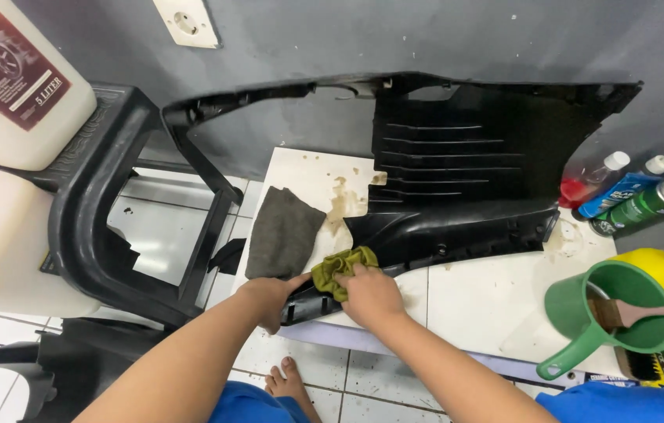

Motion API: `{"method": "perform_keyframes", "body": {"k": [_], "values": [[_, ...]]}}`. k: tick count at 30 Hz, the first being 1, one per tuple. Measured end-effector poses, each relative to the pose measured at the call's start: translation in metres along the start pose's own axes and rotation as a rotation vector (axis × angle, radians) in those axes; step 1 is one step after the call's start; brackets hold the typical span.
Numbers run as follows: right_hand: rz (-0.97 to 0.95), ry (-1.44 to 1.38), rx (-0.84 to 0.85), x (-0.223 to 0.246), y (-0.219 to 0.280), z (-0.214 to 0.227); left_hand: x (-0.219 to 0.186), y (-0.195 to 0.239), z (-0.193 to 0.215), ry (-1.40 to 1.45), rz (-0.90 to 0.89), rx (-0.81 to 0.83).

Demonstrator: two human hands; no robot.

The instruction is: The person wipes a black plastic car part with a green cloth, cleaning the surface and grooves. They hold the part steady with one hand while scrubbing with the other, then fold the cloth to continue cleaning.

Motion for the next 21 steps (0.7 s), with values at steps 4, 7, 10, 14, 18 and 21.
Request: {"method": "perform_keyframes", "body": {"k": [4, 7, 10, 14, 18, 21], "values": [[-0.107, -0.010, -0.057, -0.037, 0.005, 0.014, -0.006, 0.034, 0.022, -0.010, 0.010, 0.006], [-0.293, -0.020, -0.121, -0.077, 0.003, 0.029, -0.006, 0.027, 0.021, -0.001, 0.011, 0.001], [-0.371, -0.046, -0.116, -0.095, -0.007, 0.024, -0.011, 0.034, 0.022, -0.012, 0.005, -0.023], [-0.353, -0.200, -0.104, -0.089, -0.031, 0.026, -0.010, 0.030, 0.023, -0.037, 0.016, -0.042], [-0.252, -0.180, -0.017, -0.065, -0.043, 0.035, -0.005, 0.022, 0.020, -0.077, 0.021, -0.045], [-0.212, -0.160, 0.005, -0.062, -0.038, 0.050, -0.005, 0.027, 0.017, -0.057, 0.041, -0.069]]}}
Point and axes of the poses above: each hand's wrist, its own y-axis away from the middle knuckle, its own z-axis out of the back of the hand, x = y × z, the point moved 6 cm from there along -y, towards the middle knuckle, and after that the axes turned 15 degrees about z, right-handed, at the moved point
